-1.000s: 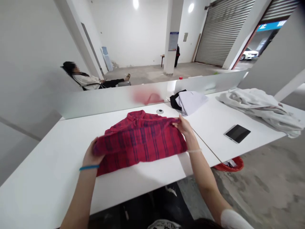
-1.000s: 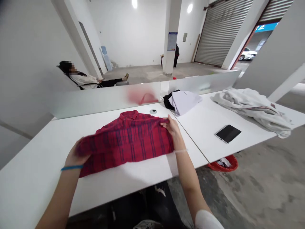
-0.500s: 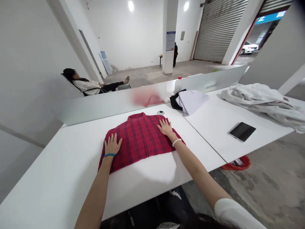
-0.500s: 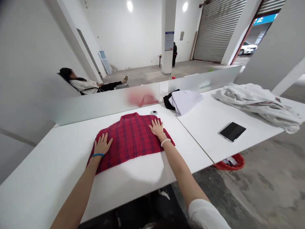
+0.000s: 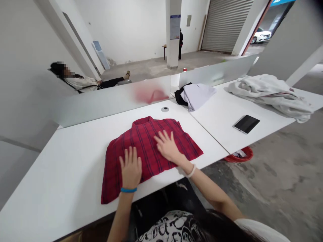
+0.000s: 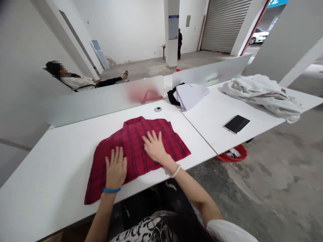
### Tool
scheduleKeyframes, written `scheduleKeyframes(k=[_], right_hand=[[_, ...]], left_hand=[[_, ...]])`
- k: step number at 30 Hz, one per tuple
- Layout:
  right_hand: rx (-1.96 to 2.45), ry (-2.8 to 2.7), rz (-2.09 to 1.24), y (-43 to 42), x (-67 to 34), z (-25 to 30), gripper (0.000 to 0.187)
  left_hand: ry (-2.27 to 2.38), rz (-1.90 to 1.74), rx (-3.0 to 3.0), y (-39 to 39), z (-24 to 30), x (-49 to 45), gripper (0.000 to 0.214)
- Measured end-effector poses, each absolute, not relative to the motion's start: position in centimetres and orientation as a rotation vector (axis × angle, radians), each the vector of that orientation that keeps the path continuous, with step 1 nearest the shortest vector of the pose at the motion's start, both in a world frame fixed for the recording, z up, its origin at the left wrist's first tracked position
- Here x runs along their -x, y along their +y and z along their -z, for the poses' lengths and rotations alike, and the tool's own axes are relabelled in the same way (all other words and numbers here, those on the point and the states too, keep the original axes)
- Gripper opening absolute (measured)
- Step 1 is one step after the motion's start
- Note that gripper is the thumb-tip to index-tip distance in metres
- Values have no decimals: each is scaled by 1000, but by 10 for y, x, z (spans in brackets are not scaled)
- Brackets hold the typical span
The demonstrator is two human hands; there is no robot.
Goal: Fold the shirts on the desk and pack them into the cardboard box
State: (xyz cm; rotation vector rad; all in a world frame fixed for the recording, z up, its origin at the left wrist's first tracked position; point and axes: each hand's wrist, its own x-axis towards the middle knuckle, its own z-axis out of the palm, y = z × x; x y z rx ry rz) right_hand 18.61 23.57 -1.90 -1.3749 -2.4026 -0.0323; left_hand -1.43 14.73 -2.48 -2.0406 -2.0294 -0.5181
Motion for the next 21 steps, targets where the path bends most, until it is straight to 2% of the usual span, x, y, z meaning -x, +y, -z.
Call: scheduleKeyframes(k=[2, 5, 10, 16, 18, 21], right_hand=[[1174, -2480, 2, 202, -167, 24, 48], [1184, -2519, -89, 175, -163, 40, 49], [1518, -2456, -100, 181, -225, 55, 51], [2039, -2150, -58, 194, -286, 51, 54], [1967, -2128, -12, 203, -267, 40, 54], [1573, -2233, 112, 228, -214, 13, 53]], left_hand=[[-1948, 493, 2191, 136, 29, -16, 53], [-2003, 389, 2266, 123, 44, -28, 52], [-2205, 272, 2063, 97, 58, 34, 53], [-2440, 383, 1594, 74, 49, 74, 56], [-2333, 469, 1606, 96, 37, 55, 56], [-2095, 589, 1778, 154, 16, 20, 54]])
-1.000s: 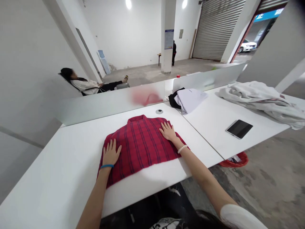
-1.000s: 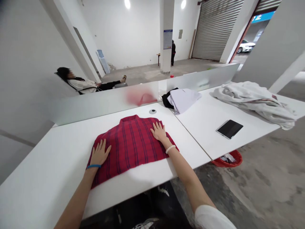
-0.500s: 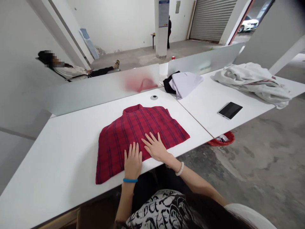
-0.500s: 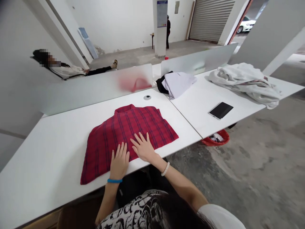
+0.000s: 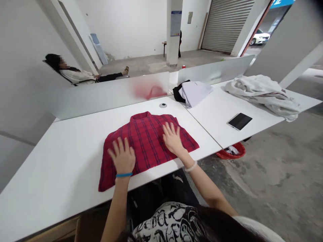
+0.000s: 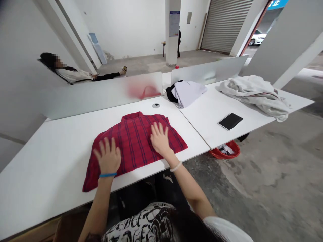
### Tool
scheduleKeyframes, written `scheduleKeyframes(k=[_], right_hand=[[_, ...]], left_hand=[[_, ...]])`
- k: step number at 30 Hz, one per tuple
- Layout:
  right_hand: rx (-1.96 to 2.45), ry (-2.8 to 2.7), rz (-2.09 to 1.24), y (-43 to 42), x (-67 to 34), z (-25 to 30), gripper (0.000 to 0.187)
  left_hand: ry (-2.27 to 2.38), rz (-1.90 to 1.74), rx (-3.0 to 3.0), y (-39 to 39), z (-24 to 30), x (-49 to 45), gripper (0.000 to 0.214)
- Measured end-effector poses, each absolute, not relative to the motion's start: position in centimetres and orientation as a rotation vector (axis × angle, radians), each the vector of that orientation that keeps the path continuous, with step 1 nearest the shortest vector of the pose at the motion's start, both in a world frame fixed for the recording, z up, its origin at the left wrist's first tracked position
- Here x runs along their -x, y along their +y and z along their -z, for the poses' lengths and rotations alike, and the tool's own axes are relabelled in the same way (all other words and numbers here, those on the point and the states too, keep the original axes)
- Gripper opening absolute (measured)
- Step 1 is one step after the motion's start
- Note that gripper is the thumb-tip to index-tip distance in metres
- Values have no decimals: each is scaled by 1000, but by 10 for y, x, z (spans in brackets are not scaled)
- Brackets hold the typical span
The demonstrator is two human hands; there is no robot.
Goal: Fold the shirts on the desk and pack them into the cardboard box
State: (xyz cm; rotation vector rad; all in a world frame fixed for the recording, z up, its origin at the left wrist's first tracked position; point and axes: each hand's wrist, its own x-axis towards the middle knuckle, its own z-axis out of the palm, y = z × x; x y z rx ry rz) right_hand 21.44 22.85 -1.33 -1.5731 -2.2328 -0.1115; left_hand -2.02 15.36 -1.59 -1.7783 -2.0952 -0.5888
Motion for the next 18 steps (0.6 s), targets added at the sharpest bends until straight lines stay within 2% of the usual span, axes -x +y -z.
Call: scheduleKeyframes(k=[3, 5, 11, 18], right_hand=[[1207, -2374, 185, 264, -163, -3, 54], [1122, -2441, 169, 286, -141, 0, 52], [1423, -2516, -143, 320, -134, 37, 50], [1579, -2390, -183, 353, -204, 55, 45]], left_hand=[[-1940, 600, 2021, 214, 13, 6, 55], [-1989, 560, 2121, 242, 24, 8, 56], [-2213, 406, 2149, 263, 55, 27, 56], [-2248, 547, 1729, 242, 51, 73, 61]])
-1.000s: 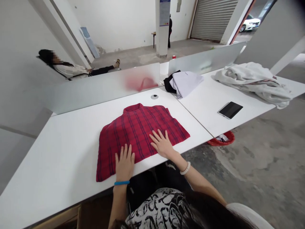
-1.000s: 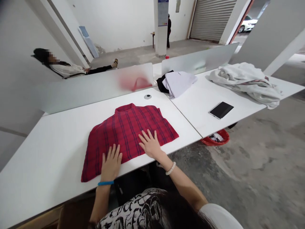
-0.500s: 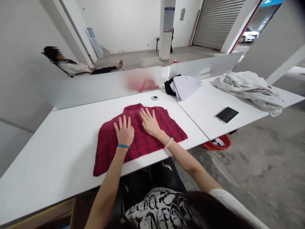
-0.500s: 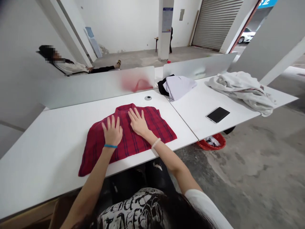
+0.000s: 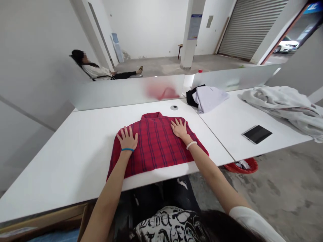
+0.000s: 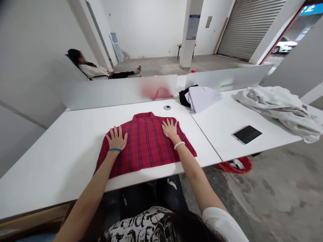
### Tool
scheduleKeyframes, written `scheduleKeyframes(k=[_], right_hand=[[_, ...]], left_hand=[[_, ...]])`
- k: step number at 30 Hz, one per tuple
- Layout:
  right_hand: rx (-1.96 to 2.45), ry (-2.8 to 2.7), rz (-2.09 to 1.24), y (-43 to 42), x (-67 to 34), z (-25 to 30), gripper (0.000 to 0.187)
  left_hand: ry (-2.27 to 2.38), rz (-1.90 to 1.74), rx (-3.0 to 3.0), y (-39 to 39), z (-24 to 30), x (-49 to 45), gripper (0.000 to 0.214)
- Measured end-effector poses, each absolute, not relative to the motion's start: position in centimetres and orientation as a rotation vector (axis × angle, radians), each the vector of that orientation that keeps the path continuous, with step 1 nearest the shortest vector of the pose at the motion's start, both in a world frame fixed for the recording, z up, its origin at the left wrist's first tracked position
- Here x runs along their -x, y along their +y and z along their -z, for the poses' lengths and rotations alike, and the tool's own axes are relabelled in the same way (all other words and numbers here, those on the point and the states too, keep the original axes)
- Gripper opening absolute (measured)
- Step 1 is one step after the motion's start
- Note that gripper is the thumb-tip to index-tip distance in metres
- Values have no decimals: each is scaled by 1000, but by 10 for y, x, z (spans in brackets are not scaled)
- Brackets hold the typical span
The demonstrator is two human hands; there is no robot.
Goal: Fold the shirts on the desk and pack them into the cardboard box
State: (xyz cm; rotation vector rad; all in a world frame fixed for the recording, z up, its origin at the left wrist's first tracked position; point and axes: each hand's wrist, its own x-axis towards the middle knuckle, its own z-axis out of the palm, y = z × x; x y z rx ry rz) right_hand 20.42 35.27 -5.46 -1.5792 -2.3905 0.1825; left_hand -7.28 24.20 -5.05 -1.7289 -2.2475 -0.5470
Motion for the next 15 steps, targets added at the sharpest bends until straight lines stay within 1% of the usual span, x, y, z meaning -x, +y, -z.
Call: scheduleKeyframes(k=[3, 6, 9, 12, 15], right_hand=[[1586, -2332, -230, 361, -214, 62, 45], [1591, -2236, -275, 359, -212, 63, 49], [1524, -2150, -334, 343, -213, 53, 49], [1288, -2017, -511, 302, -220, 39, 46], [1148, -1751, -829, 241, -232, 29, 41]], left_hand=[[-2315, 518, 1724, 241, 49, 83, 62], [-2383, 503, 1728, 241, 43, 81, 61], [-2313, 522, 1795, 227, 36, 63, 61], [-2109, 530, 1926, 194, 36, 27, 64], [-1977, 493, 2066, 157, 45, -14, 64]])
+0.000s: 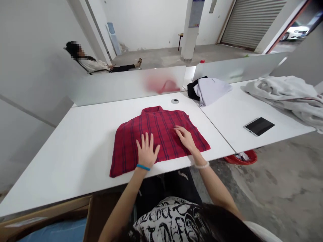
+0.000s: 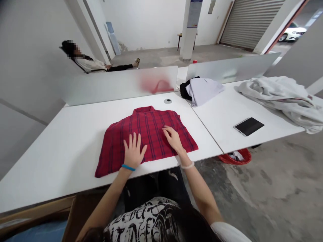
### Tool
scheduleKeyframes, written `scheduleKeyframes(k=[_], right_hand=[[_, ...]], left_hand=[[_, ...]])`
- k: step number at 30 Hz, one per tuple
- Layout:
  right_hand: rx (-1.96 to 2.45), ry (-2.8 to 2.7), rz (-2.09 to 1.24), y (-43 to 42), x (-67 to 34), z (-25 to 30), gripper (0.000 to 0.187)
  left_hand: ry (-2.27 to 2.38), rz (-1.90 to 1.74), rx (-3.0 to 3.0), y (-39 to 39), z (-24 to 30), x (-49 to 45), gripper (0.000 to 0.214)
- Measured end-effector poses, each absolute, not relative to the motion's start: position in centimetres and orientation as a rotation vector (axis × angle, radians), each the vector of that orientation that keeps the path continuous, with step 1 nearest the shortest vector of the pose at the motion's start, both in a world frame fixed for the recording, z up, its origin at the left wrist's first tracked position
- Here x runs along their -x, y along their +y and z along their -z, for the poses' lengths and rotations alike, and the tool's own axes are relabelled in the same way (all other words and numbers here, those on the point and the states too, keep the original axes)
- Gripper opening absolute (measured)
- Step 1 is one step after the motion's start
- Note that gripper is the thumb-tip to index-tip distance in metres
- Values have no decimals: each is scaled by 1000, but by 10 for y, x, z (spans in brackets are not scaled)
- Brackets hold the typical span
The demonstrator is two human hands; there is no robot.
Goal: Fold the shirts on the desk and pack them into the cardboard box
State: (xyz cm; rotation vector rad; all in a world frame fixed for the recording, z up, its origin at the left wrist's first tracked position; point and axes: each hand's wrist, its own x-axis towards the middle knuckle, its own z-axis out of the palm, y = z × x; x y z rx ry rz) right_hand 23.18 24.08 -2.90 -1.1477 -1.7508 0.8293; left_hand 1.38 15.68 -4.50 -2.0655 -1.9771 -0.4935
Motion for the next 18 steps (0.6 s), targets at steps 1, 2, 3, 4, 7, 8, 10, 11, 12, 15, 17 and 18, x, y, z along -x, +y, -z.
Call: scheduleKeyframes(k=[1, 2, 3, 4, 7, 8, 10, 11, 12, 15, 17, 18], right_hand=[[1144, -1646, -993, 219, -237, 27, 41], [1149, -1542, -1166, 199, -242, 25, 41], [1156, -1442, -1324, 180, -248, 24, 40], [1164, -1347, -1437, 163, -255, 24, 39], [1218, -1091, -1395, 132, -274, 27, 33], [1239, -999, -1306, 127, -281, 28, 32], [1247, -790, -1179, 123, -297, 33, 32], [1228, -679, -1169, 123, -305, 34, 32], [1200, -572, -1192, 124, -314, 36, 33], [1147, -362, -1317, 125, -338, 39, 39], [1150, -341, -1372, 126, -347, 40, 42], [1144, -354, -1402, 127, -348, 39, 42]], left_hand=[[-1957, 485, 2104, 148, 48, -24, 64], [-1948, 480, 2132, 141, 51, -33, 64], [-1951, 477, 2153, 137, 53, -38, 64], [-1960, 473, 2167, 135, 54, -41, 64], [-1986, 460, 2198, 137, 56, -42, 64], [-1992, 457, 2205, 138, 56, -41, 64], [-2006, 455, 2215, 140, 56, -39, 64], [-2015, 456, 2218, 140, 56, -39, 64], [-2025, 457, 2220, 140, 56, -39, 64], [-2044, 451, 2235, 139, 56, -39, 65], [-2054, 433, 2239, 139, 55, -40, 65], [-2060, 422, 2237, 139, 55, -40, 65]])
